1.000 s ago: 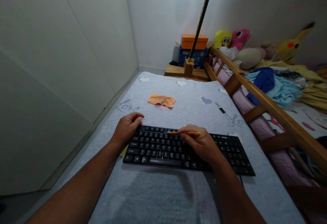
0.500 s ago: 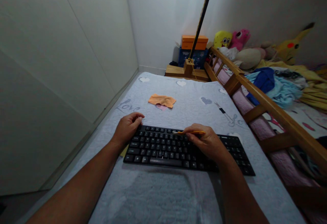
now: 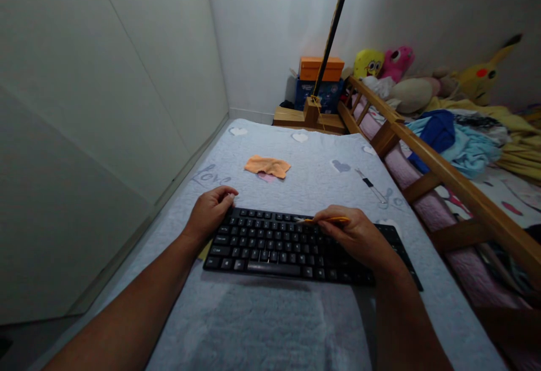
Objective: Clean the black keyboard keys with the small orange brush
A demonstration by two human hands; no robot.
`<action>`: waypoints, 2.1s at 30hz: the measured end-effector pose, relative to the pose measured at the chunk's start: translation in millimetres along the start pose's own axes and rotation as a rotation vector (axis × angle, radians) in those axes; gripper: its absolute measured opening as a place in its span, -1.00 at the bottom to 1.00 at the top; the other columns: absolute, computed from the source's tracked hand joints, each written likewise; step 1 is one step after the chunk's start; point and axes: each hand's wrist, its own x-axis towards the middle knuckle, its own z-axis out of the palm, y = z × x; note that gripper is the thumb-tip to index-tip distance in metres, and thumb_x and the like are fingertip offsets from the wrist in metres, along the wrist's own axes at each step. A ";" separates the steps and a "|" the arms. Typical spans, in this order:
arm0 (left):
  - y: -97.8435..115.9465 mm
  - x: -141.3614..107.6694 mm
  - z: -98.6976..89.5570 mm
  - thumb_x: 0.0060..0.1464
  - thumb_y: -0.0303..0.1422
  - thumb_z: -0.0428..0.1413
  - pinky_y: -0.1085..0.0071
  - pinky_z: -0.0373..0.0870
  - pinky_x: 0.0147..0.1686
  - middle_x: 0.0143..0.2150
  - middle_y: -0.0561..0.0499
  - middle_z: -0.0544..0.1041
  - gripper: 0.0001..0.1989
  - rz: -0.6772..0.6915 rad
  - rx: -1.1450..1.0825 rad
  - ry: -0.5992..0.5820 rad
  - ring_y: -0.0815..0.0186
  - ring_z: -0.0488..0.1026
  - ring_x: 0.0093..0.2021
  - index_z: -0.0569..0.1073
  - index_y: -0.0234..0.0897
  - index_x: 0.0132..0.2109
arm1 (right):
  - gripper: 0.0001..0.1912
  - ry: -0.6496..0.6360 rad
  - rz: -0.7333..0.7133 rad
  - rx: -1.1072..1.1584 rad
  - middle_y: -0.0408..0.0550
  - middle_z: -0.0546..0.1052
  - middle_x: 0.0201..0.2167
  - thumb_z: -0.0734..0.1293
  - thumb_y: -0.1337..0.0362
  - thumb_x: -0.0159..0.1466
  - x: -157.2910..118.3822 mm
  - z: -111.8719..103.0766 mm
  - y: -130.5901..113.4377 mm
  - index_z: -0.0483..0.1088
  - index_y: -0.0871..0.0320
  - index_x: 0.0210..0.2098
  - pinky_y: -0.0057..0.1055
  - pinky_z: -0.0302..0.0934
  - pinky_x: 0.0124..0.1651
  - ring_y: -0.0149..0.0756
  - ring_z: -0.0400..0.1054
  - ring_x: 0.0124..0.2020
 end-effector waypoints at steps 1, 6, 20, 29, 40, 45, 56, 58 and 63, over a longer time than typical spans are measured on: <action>0.1 0.1 -0.1 0.07 -0.12 0.12 0.36 0.30 -0.38 -0.44 0.06 0.54 -0.66 0.001 -0.003 0.001 0.27 0.43 -0.44 0.60 -0.27 -0.18 | -0.81 0.002 0.005 -0.005 -0.09 0.69 -0.29 0.31 0.31 0.31 -0.2 -0.8 0.1 0.61 0.06 -0.25 -0.33 0.40 -0.12 -0.27 0.57 -0.25; -2.0 1.0 0.0 0.06 -0.12 0.11 0.36 0.30 -0.39 -0.45 0.05 0.53 -0.66 -0.004 -0.021 -0.009 0.27 0.42 -0.45 0.60 -0.28 -0.18 | -0.81 0.015 0.038 -0.005 -0.09 0.68 -0.34 0.30 0.30 0.29 -2.3 -6.5 -3.5 0.59 0.09 -0.28 -0.35 0.37 -0.20 -0.26 0.55 -0.31; -1.6 -0.3 -1.5 0.07 -0.12 0.11 0.38 0.28 -0.43 -0.45 0.06 0.53 -0.64 -0.004 -0.025 -0.015 0.29 0.40 -0.47 0.60 -0.28 -0.16 | -0.78 0.215 0.017 0.216 -0.01 0.64 -0.22 0.29 0.28 0.33 6.2 33.0 -22.3 0.56 0.12 -0.13 -0.25 0.40 -0.06 -0.23 0.53 -0.18; -6.9 1.1 -1.2 0.11 -0.14 0.11 0.38 0.29 -0.41 -0.44 0.06 0.54 -0.67 0.006 -0.012 -0.020 0.27 0.43 -0.46 0.61 -0.27 -0.15 | -0.79 0.270 -0.125 0.074 0.02 0.66 -0.18 0.25 0.31 0.41 10.1 64.8 -25.6 0.52 0.10 -0.09 -0.27 0.44 -0.02 -0.20 0.56 -0.14; -4.2 0.6 -2.8 0.11 -0.14 0.09 0.37 0.29 -0.41 -0.45 0.06 0.53 -0.66 0.010 -0.001 -0.032 0.28 0.41 -0.47 0.60 -0.28 -0.15 | -0.80 0.215 -0.191 -0.045 0.04 0.65 -0.17 0.23 0.33 0.44 11.8 76.8 -19.9 0.49 0.10 -0.07 -0.28 0.44 -0.04 -0.20 0.56 -0.15; -4.5 1.0 -3.0 0.11 -0.12 0.09 0.37 0.28 -0.42 -0.45 0.06 0.54 -0.65 0.014 0.010 -0.029 0.27 0.42 -0.47 0.60 -0.27 -0.16 | -0.82 0.195 -0.183 -0.013 0.02 0.64 -0.20 0.23 0.33 0.44 10.7 75.2 -24.2 0.49 0.09 -0.10 -0.32 0.43 -0.08 -0.21 0.56 -0.18; -3.2 -0.3 -2.4 0.09 -0.12 0.10 0.36 0.30 -0.40 -0.44 0.05 0.55 -0.65 0.005 -0.006 -0.021 0.25 0.44 -0.45 0.61 -0.27 -0.17 | -0.80 0.167 -0.197 -0.010 0.02 0.64 -0.20 0.23 0.38 0.40 10.4 74.3 -24.9 0.48 0.09 -0.10 -0.30 0.43 -0.06 -0.22 0.56 -0.17; -2.6 -0.4 -2.6 0.08 -0.12 0.10 0.36 0.31 -0.39 -0.44 0.05 0.55 -0.66 0.009 0.004 -0.020 0.25 0.44 -0.45 0.61 -0.26 -0.17 | -0.80 0.185 -0.204 0.006 0.02 0.64 -0.19 0.23 0.38 0.41 10.1 74.0 -25.4 0.47 0.10 -0.09 -0.31 0.42 -0.04 -0.22 0.56 -0.15; -2.7 -0.5 -3.1 0.09 -0.12 0.10 0.36 0.31 -0.39 -0.43 0.05 0.56 -0.66 0.012 0.011 -0.023 0.25 0.44 -0.44 0.61 -0.26 -0.17 | -0.80 0.193 -0.193 -0.001 0.02 0.64 -0.20 0.23 0.37 0.41 9.2 72.1 -27.2 0.48 0.10 -0.10 -0.30 0.42 -0.04 -0.22 0.55 -0.16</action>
